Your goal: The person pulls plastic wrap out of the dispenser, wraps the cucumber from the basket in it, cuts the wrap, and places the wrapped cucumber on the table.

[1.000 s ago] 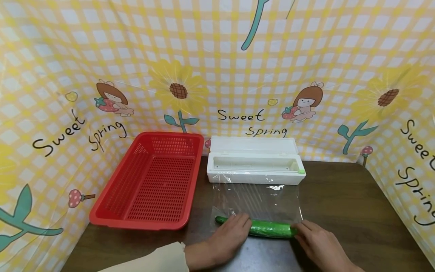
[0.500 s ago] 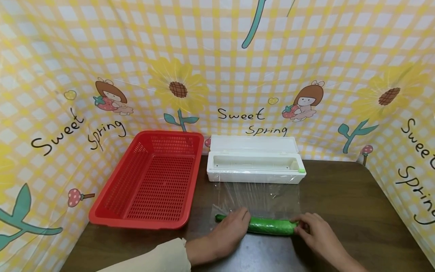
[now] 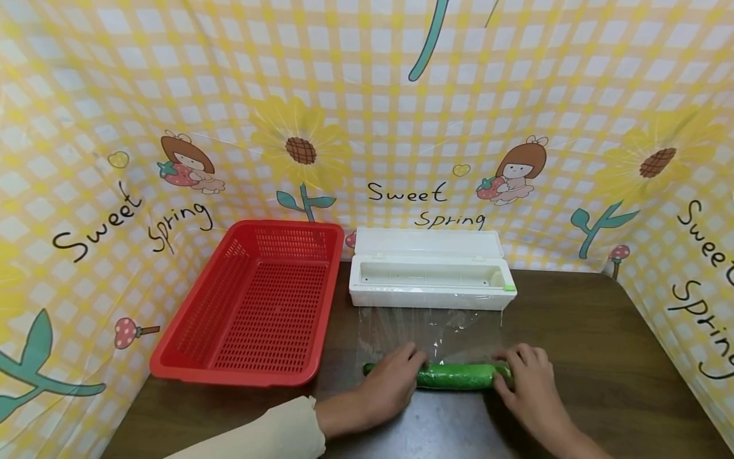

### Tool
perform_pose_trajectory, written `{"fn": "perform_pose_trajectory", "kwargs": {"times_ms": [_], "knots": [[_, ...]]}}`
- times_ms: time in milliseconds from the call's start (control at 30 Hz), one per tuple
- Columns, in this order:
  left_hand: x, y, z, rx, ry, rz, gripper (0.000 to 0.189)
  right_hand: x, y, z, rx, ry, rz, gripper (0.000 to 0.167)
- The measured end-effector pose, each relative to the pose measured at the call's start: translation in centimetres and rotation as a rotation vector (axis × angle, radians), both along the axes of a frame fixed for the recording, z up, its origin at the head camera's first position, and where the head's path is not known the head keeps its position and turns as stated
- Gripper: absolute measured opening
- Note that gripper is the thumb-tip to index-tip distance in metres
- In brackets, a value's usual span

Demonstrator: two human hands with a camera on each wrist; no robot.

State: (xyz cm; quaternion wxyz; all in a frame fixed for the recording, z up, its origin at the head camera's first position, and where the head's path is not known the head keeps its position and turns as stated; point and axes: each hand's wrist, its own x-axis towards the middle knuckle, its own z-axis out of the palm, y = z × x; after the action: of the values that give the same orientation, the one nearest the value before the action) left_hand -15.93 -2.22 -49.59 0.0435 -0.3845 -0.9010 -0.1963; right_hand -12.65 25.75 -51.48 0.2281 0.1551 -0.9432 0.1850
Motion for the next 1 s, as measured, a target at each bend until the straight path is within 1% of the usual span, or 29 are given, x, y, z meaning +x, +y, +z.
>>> {"fn": "perform_pose_trajectory", "kwargs": {"times_ms": [67,133,167,200,233,267,300,367,433,500,533,567,633,667,767,867,933,1000], "knots": [[-0.1,0.0,0.0,0.001,-0.019,0.022,0.028,-0.1,-0.1,-0.2,0.043,0.115,0.101,0.011],[-0.2,0.1,0.0,0.003,-0.031,0.035,0.026,-0.2,-0.3,-0.2,0.079,0.210,0.223,0.020],[-0.2,0.1,0.0,0.002,-0.034,0.039,0.025,-0.1,-0.5,-0.2,0.097,0.230,0.287,0.029],[-0.3,0.1,0.0,0.005,-0.041,0.042,0.025,0.0,-0.8,-0.2,0.116,0.237,0.341,0.029],[-0.3,0.2,0.1,0.007,-0.057,0.044,0.024,0.1,-1.0,-0.2,0.144,0.240,0.382,0.039],[-0.4,0.2,0.2,0.007,-0.068,0.046,0.024,0.2,-1.3,-0.3,0.177,0.238,0.408,0.043],[-0.5,0.3,0.3,0.006,-0.078,0.049,0.024,0.3,-1.5,-0.4,0.207,0.233,0.425,0.044],[-0.6,0.3,0.3,0.003,-0.092,0.051,0.026,0.4,-1.8,-0.7,0.263,0.195,0.423,0.045],[-0.7,0.3,0.4,-0.003,-0.091,0.049,0.028,0.4,-2.0,-0.9,0.310,0.157,0.384,0.040],[-0.7,0.3,0.4,-0.012,-0.077,0.039,0.029,0.4,-2.2,-1.0,0.314,0.110,0.340,0.029],[-0.7,0.3,0.4,-0.019,-0.066,0.032,0.030,0.3,-2.2,-1.1,0.315,0.088,0.317,0.028],[-0.7,0.2,0.4,-0.025,-0.061,0.028,0.032,0.2,-2.2,-1.1,0.313,0.065,0.300,0.031],[-0.7,0.1,0.4,-0.036,-0.050,0.022,0.034,0.1,-2.3,-1.1,0.314,0.029,0.269,0.043],[-0.8,0.1,0.4,-0.035,-0.057,0.021,0.036,0.0,-2.4,-1.1,0.316,0.018,0.259,0.048],[-0.8,-0.1,0.5,-0.018,-0.095,0.041,0.044,-0.2,-2.6,-1.0,0.335,0.004,0.247,0.051],[-0.7,-0.1,0.6,0.015,-0.133,0.069,0.043,-0.3,-2.7,-1.1,0.344,0.007,0.243,0.048],[-0.6,-0.1,0.7,0.013,-0.128,0.074,0.035,-0.4,-2.7,-1.1,0.342,0.020,0.242,0.046],[-0.5,0.1,0.7,-0.022,-0.094,0.064,0.026,-0.5,-2.8,-1.1,0.339,0.034,0.242,0.046]]}}
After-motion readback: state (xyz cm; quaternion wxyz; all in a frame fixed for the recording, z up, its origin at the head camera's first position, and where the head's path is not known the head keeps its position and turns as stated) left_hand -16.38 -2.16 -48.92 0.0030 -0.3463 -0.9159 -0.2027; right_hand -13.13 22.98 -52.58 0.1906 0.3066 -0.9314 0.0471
